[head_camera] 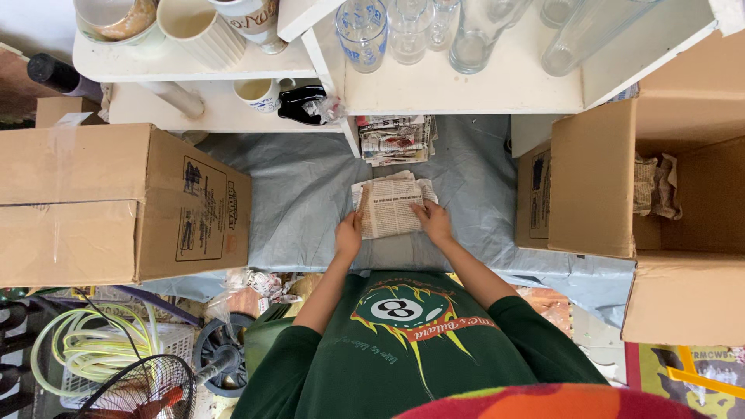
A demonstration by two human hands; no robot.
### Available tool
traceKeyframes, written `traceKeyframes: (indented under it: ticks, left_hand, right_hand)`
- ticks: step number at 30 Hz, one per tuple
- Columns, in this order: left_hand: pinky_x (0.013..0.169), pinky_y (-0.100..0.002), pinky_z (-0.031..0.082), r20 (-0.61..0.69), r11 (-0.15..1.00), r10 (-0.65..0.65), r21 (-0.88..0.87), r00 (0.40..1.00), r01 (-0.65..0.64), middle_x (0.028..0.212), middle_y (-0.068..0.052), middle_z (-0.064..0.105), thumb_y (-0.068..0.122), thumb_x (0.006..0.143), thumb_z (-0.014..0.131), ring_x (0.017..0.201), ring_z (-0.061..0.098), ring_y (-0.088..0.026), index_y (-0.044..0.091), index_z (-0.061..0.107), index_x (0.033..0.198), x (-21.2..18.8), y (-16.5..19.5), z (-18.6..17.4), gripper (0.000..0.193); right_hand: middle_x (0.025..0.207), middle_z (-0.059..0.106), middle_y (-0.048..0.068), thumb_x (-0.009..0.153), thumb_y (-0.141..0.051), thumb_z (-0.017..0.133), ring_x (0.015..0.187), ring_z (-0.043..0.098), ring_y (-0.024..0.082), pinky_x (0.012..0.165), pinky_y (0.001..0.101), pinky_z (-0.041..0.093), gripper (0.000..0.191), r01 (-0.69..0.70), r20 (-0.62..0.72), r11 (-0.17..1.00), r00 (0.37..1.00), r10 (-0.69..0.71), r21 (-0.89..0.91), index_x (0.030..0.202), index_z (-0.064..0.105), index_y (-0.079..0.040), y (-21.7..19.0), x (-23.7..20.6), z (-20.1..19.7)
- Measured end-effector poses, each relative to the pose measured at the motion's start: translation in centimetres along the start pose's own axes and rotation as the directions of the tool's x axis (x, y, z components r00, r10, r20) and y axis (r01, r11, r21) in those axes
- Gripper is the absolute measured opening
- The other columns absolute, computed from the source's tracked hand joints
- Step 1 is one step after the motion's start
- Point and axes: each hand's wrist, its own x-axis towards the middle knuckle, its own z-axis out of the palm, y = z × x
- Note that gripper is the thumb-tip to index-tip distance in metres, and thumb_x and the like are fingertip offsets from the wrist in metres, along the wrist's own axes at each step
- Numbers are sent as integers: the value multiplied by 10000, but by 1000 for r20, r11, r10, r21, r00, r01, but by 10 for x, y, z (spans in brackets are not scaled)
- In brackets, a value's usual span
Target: The person wraps ceramic cups and glass tumblers in sheets of newspaper, crumples and folds the paper around each item, and places the wrapped items into a cardboard box, occasionally reaching into the box to arrange the packing material.
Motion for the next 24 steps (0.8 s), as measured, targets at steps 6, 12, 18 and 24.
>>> traceKeyframes:
  ticks: [6,12,18,24]
  left_hand:
    - [1188,-535,290,-32,553,461,792,887,-258,1564,-146,389,329,988,555,1461,349,-288,147,415,1552,-3,12,14,610]
    - [1178,-565,191,-98,704,540,596,836,-386,1622,-210,322,442,945,573,1509,197,-391,101,342,1561,-13,15,14,741]
    - [1163,-567,247,-324,982,182,110,928,-154,1456,-196,488,287,856,750,1428,345,-413,79,363,1475,-6,20,24,760]
    - [937,-429,511,-204,874,376,-246,904,-419,1169,-201,642,128,947,683,1065,636,-383,64,509,1355,24,16,-4,448]
  right_hand:
    - [1493,504,189,988,-481,600,1329,473,383,1093,543,395,694,134,-130,610,920,-369,-781,1533,418,-91,-11,6,19]
    - [1662,230,136,977,-496,498,1528,157,315,1219,510,60,722,650,440,575,760,-478,-498,1564,270,-144,-23,1,17]
    - [1664,325,58,1033,-277,563,1580,253,288,1283,507,147,543,592,312,740,803,-508,-319,1549,422,-182,-10,7,19]
    - [1527,406,244,843,-225,734,1425,394,434,1211,499,352,770,322,-254,947,915,-315,-15,1510,393,-47,-8,5,1]
